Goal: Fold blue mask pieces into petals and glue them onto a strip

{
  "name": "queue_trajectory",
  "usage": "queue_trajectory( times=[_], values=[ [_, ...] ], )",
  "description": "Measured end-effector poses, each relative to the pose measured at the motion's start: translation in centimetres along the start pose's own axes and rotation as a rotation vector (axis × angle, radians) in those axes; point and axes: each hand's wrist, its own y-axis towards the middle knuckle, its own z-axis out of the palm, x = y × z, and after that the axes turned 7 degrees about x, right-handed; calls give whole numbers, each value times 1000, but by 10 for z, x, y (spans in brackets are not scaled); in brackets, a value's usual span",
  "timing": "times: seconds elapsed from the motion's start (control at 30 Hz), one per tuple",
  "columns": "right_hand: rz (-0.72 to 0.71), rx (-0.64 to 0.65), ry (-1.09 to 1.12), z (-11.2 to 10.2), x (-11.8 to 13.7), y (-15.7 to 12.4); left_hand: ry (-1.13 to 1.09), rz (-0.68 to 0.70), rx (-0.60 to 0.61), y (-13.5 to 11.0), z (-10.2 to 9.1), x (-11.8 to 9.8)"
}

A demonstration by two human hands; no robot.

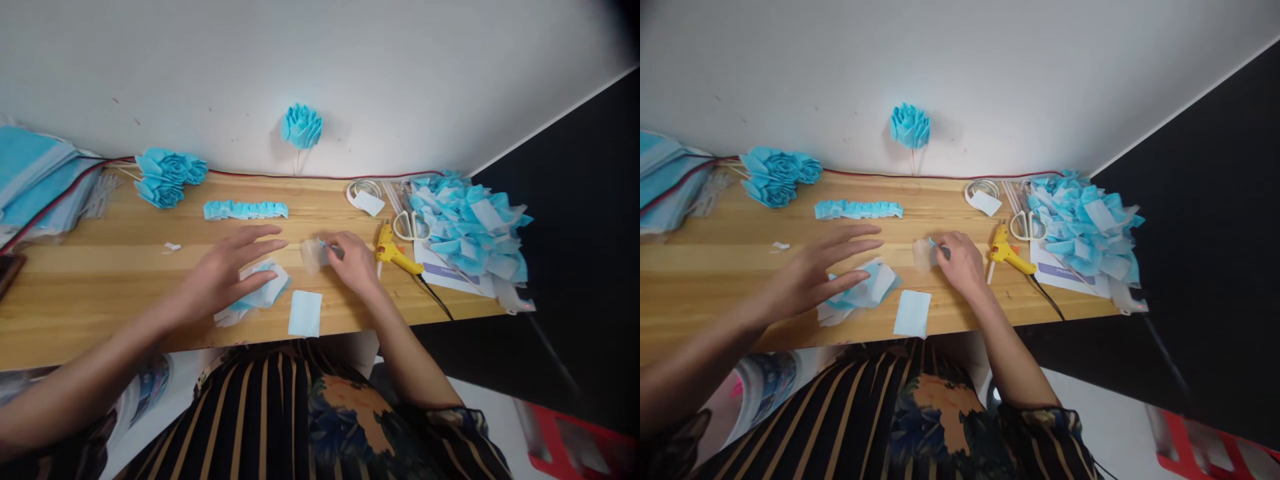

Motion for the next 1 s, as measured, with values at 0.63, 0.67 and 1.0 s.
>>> queue_trajectory(
  times=[0.63, 0.67, 1.0],
  values=[
    [-86, 186, 965, -7, 36, 66, -913, -391, -69, 78, 30, 42],
    [-72, 182, 996, -6, 35, 70, -929, -390, -90, 78, 29, 44],
    [24, 33, 1079, 11, 13, 77, -891, -406, -111, 78, 34, 58]
  ],
)
